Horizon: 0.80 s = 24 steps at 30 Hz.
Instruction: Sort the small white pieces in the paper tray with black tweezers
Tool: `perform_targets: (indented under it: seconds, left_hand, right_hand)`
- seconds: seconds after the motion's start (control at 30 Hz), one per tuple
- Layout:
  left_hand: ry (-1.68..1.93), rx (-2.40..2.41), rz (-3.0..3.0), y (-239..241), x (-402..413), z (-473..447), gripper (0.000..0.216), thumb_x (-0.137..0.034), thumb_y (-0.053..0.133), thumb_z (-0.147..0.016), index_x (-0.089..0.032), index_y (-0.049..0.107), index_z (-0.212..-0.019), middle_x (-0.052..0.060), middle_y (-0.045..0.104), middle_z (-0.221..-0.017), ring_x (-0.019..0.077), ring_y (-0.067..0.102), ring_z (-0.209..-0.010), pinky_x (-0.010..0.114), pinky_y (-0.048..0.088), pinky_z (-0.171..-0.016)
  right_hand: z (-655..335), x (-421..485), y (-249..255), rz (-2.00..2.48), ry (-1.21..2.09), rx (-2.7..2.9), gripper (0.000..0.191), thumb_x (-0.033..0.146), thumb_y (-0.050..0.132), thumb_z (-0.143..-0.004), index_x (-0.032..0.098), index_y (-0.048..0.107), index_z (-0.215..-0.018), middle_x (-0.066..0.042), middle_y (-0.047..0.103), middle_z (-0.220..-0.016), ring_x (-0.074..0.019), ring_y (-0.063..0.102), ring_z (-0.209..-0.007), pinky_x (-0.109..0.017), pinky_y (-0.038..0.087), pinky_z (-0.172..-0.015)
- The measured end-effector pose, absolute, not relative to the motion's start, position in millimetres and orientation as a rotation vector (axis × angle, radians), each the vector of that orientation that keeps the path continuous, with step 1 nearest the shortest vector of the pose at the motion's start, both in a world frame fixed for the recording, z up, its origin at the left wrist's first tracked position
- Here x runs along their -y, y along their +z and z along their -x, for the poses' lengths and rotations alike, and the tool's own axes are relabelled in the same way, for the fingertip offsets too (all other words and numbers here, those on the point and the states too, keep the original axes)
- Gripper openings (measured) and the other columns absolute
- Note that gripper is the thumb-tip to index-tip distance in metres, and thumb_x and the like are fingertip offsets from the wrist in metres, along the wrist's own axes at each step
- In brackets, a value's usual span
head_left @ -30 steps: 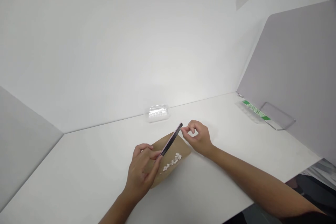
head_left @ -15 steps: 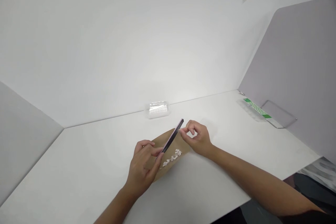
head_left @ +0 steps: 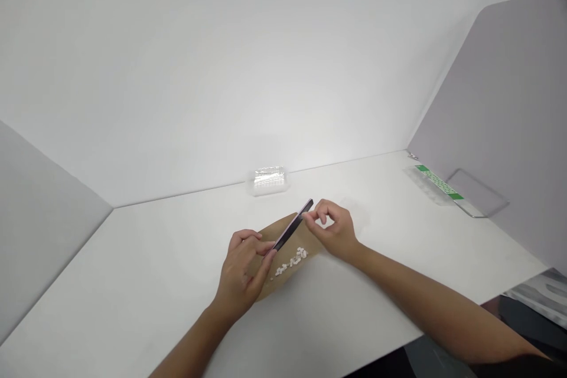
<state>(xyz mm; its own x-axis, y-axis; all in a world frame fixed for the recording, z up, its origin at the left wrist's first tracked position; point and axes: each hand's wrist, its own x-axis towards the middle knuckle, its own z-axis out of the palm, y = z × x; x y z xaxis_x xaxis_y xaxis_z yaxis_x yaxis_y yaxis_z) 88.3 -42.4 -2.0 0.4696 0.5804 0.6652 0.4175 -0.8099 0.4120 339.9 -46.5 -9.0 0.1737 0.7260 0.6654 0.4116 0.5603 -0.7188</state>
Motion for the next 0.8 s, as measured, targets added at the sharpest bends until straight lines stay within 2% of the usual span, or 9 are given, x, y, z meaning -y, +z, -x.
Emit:
perform_targets:
  seconds: [0.23, 0.4, 0.57, 0.8]
  left_hand:
    - [1.267, -0.863, -2.524, -4, 42, -88, 0.020, -0.013, 0.061, -0.097, -0.024, 0.069, -0.111, 0.003, 0.068, -0.085, 0.0221, 0.057, -0.106, 0.036, 0.052, -0.088]
    - [1.250, -0.950, -2.497, -3, 42, -88, 0.018, -0.016, 0.060, -0.097, -0.025, 0.069, -0.111, 0.002, 0.069, -0.085, 0.0223, 0.058, -0.107, 0.035, 0.052, -0.090]
    - [1.212, -0.971, -2.510, -4, 41, -85, 0.020, -0.019, 0.059, -0.099, -0.025, 0.070, -0.115, 0.003, 0.069, -0.088, 0.0226, 0.058, -0.109, 0.035, 0.053, -0.089]
    - [1.196, -0.996, -2.516, -5, 39, -83, 0.017, -0.021, 0.059, -0.099, -0.025, 0.070, -0.112, 0.004, 0.069, -0.089, 0.0234, 0.057, -0.110, 0.036, 0.053, -0.089]
  right_hand:
    - [-336, 48, -8, 0.965, 0.233, 1.546, 0.040, 0.021, 0.070, -0.088, 0.024, 0.035, -0.068, 0.003, 0.061, -0.068, -0.0144, 0.059, -0.063, -0.032, 0.048, -0.069]
    - [-343, 38, -10, 1.083, 0.239, 1.407, 0.039, 0.025, 0.069, -0.089, 0.024, 0.037, -0.068, 0.003, 0.058, -0.067, -0.0176, 0.069, -0.072, -0.030, 0.047, -0.066]
    - [-334, 43, -11, 0.932, 0.244, 1.530, 0.040, 0.023, 0.070, -0.088, 0.024, 0.037, -0.068, 0.003, 0.062, -0.069, -0.0144, 0.064, -0.065, -0.030, 0.047, -0.067]
    - [-345, 27, -12, 1.075, -0.084, 1.425, 0.036, 0.018, 0.067, -0.089, 0.024, 0.037, -0.068, 0.003, 0.062, -0.067, -0.0143, 0.061, -0.064, -0.032, 0.045, -0.068]
